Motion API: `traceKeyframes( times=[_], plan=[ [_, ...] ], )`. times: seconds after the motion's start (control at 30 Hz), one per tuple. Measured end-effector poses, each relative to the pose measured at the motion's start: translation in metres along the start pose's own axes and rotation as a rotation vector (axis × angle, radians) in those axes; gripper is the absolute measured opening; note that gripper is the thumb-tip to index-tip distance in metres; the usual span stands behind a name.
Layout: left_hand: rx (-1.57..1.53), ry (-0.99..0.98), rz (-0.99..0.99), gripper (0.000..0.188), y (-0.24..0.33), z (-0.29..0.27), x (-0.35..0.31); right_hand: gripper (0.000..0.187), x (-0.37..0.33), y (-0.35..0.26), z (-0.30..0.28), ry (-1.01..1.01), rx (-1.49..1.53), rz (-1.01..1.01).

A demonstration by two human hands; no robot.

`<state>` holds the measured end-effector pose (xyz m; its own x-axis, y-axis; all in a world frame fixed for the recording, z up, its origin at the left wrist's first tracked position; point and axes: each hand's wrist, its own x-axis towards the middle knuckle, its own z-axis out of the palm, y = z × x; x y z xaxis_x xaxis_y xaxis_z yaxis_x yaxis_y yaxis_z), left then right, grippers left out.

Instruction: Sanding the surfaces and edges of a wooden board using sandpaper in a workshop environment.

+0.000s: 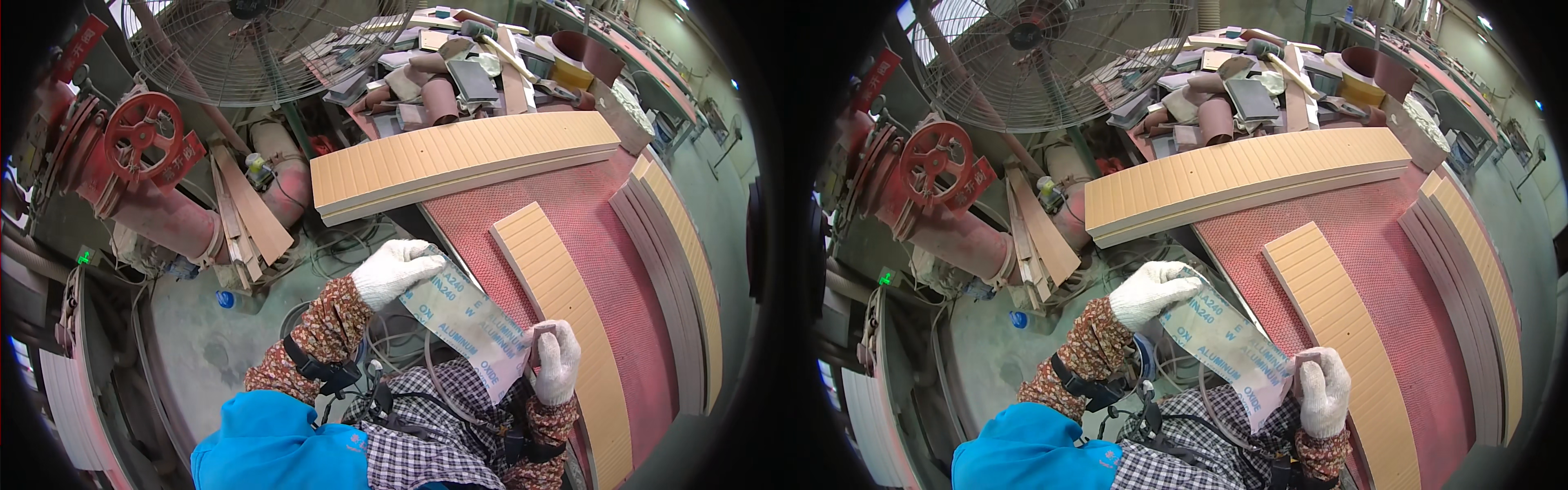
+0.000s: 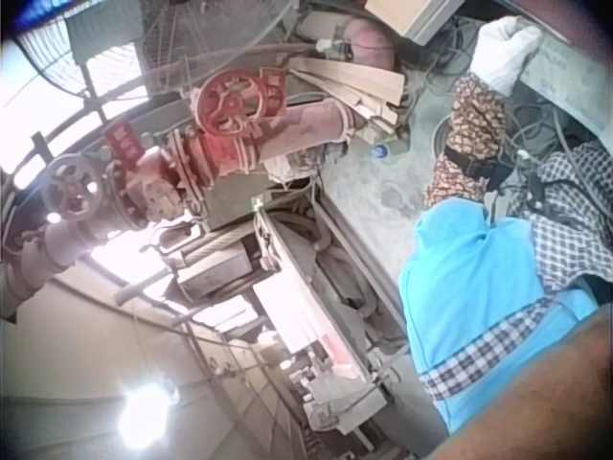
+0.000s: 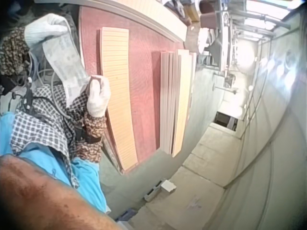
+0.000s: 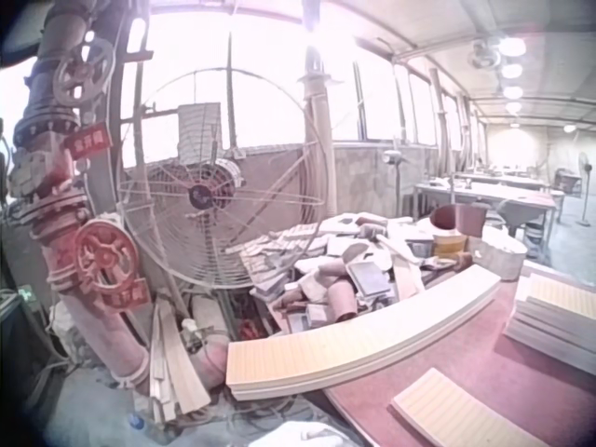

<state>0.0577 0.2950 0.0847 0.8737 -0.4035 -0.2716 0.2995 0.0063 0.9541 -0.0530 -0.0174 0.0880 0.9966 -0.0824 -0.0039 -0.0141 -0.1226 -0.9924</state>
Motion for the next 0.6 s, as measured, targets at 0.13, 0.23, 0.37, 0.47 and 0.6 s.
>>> traceKeyframes(
  times=[0.13,0.23,0.37,0.47,0.6],
  plan=[
    [-0.011,0.016,0.003,0.026,-0.005,0.0,0.003,0.023,-0.001,0.008,-0.005,-0.008,-0.012,0.007],
    [-0.006,0.027,0.001,0.026,-0.003,0.002,0.003,0.023,-0.002,0.003,-0.003,-0.01,0.003,0.027],
    [-0.002,0.038,0.005,0.03,-0.009,0.001,0.006,0.023,-0.004,0.004,-0.003,-0.005,0.053,0.045],
    [-0.004,0.038,0.022,0.032,-0.012,0.0,0.008,0.023,-0.005,0.001,-0.004,-0.018,0.056,0.065],
    [0.041,0.059,0.056,0.033,-0.007,0.003,0.006,0.024,-0.005,0.004,-0.003,0.008,0.004,0.054]
  ],
)
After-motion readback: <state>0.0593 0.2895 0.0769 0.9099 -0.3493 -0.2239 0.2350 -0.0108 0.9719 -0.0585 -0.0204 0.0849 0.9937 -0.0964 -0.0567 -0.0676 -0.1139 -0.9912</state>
